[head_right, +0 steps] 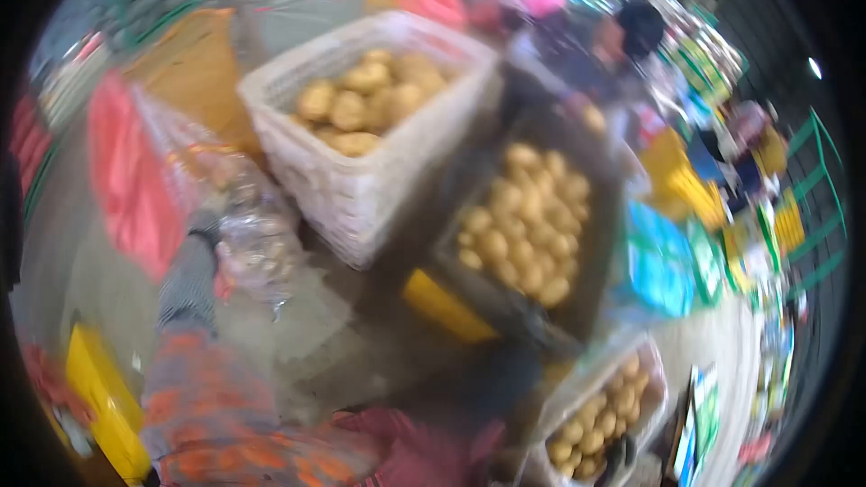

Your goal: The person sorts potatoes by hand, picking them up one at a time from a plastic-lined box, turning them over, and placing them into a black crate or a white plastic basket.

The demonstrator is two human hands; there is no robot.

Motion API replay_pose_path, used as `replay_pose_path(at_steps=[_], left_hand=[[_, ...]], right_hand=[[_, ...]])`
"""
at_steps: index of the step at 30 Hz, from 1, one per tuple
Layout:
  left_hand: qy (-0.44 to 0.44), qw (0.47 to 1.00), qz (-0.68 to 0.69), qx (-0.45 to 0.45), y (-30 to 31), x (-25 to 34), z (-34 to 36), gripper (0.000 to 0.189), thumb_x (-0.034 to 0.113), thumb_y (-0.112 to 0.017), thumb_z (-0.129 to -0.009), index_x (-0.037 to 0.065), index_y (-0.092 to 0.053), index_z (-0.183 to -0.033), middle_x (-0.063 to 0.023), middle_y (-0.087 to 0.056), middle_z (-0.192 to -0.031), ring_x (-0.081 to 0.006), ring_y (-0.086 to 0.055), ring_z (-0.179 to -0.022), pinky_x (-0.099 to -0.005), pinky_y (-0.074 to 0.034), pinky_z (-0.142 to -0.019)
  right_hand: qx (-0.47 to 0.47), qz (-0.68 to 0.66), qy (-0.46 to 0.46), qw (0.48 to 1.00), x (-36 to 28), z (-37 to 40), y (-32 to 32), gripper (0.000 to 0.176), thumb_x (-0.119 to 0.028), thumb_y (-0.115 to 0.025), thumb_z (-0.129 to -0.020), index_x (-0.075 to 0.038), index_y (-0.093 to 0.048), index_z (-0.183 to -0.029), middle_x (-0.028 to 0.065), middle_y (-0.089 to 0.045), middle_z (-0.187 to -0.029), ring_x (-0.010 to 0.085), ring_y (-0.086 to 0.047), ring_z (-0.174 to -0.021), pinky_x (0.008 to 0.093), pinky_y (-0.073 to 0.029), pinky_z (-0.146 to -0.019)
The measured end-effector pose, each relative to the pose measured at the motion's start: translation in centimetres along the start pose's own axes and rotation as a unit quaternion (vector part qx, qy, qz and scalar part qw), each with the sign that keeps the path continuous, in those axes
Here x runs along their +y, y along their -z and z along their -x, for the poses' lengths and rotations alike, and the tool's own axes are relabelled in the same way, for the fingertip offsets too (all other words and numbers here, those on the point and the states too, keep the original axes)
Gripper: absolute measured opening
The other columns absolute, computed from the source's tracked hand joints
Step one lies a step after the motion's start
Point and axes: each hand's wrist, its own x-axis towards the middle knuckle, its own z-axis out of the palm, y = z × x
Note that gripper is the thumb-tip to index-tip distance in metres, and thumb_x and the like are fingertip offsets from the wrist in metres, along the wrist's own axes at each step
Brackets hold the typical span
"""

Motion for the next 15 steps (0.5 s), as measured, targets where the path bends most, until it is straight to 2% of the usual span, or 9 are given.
replay_pose_path(at_steps=[2,4,5,6,7,8,9,12,15], left_hand=[[-0.06,0.997,0.023,0.036,-0.8,-2.4,-1.4,0.07,0.03,-0.063,-0.089,0.007,-0.038,-0.149,-0.0253,-0.056,-0.132,-0.034,-0.057,-0.121,-0.0432,-0.046,-0.102],[-0.115,0.986,0.094,0.081,-1.6,-3.3,-2.2,0.065,0.027,-0.061,-0.091,0.005,-0.039,-0.148,-0.024,-0.054,-0.134,-0.032,-0.055,-0.122,-0.0422,-0.044,-0.104],[-0.14,0.976,0.134,0.102,-1.4,-3.9,-2.6,0.063,0.026,-0.06,-0.093,0.004,-0.04,-0.148,-0.0234,-0.054,-0.135,-0.031,-0.055,-0.122,-0.0417,-0.044,-0.105],[-0.157,0.963,0.182,0.123,-0.6,-3.1,-2.2,0.061,0.025,-0.059,-0.094,0.003,-0.041,-0.147,-0.0227,-0.053,-0.136,-0.0299,-0.054,-0.122,-0.0411,-0.043,-0.105],[-0.169,0.945,0.241,0.144,0.2,-2.3,-1.5,0.058,0.023,-0.058,-0.095,0.002,-0.041,-0.147,-0.0221,-0.052,-0.137,-0.0289,-0.054,-0.123,-0.0406,-0.042,-0.106],[-0.183,0.925,0.296,0.154,1.3,-1.3,-0.5,0.056,0.022,-0.057,-0.097,0.001,-0.042,-0.146,-0.0214,-0.052,-0.138,-0.0279,-0.053,-0.123,-0.0401,-0.041,-0.107],[-0.191,0.901,0.354,0.164,2.7,-0.1,1.5,0.054,0.021,-0.056,-0.098,0.0,-0.043,-0.146,-0.0208,-0.051,-0.139,-0.0269,-0.053,-0.123,-0.0396,-0.041,-0.107],[-0.234,0.827,0.486,0.16,7.1,5.0,9.1,0.048,0.017,-0.053,-0.102,-0.002,-0.045,-0.144,-0.0189,-0.049,-0.142,-0.0238,-0.051,-0.124,-0.038,-0.039,-0.11],[-0.342,0.801,0.435,0.23,10.5,16.5,16.7,0.048,0.021,-0.052,-0.103,-0.006,-0.045,-0.143,-0.0188,-0.047,-0.146,-0.0251,-0.048,-0.13,-0.0389,-0.036,-0.114]], right_hand=[[-0.026,-0.024,0.018,0.999,1.3,-0.4,0.5,0.033,-0.02,-0.061,-0.1,-0.003,-0.06,-0.129,0.0069,-0.066,-0.108,0.0154,-0.064,-0.089,0.0302,-0.054,-0.076],[0.01,-0.069,0.01,0.998,0.5,0.3,-1.0,0.035,-0.02,-0.061,-0.101,0.0,-0.06,-0.129,0.0051,-0.066,-0.104,0.0133,-0.064,-0.091,0.028,-0.054,-0.08],[0.064,-0.015,-0.001,0.998,-0.9,0.8,-2.1,0.035,-0.022,-0.061,-0.1,0.001,-0.061,-0.127,0.005,-0.067,-0.103,0.0127,-0.064,-0.089,0.0276,-0.054,-0.08],[0.052,-0.042,0.009,0.998,-0.6,0.5,-1.6,0.035,-0.023,-0.062,-0.1,0.001,-0.063,-0.126,0.0051,-0.068,-0.102,0.0124,-0.064,-0.089,0.0279,-0.054,-0.079],[0.045,-0.01,0.023,0.999,-0.6,0.5,-0.5,0.035,-0.024,-0.062,-0.1,0.0,-0.063,-0.126,0.0037,-0.068,-0.103,0.0119,-0.064,-0.088,0.0277,-0.054,-0.079],[0.077,-0.008,0.028,0.997,-0.6,0.7,0.2,0.035,-0.025,-0.063,-0.1,-0.002,-0.064,-0.126,0.0026,-0.068,-0.104,0.0114,-0.064,-0.088,0.0271,-0.053,-0.078],[0.077,-0.019,0.058,0.995,0.0,0.5,1.4,0.035,-0.024,-0.062,-0.1,-0.003,-0.062,-0.127,0.0036,-0.069,-0.107,0.0118,-0.065,-0.089,0.0264,-0.053,-0.077],[0.119,-0.083,0.021,0.989,0.9,1.1,3.6,0.036,-0.024,-0.06,-0.101,-0.003,-0.06,-0.131,0.0075,-0.07,-0.113,0.0137,-0.068,-0.092,0.0257,-0.054,-0.077],[0.147,-0.104,0.0,0.984,3.5,2.1,5.5,0.037,-0.022,-0.061,-0.101,-0.002,-0.059,-0.131,0.0079,-0.07,-0.113,0.0135,-0.067,-0.093,0.0255,-0.054,-0.079]])
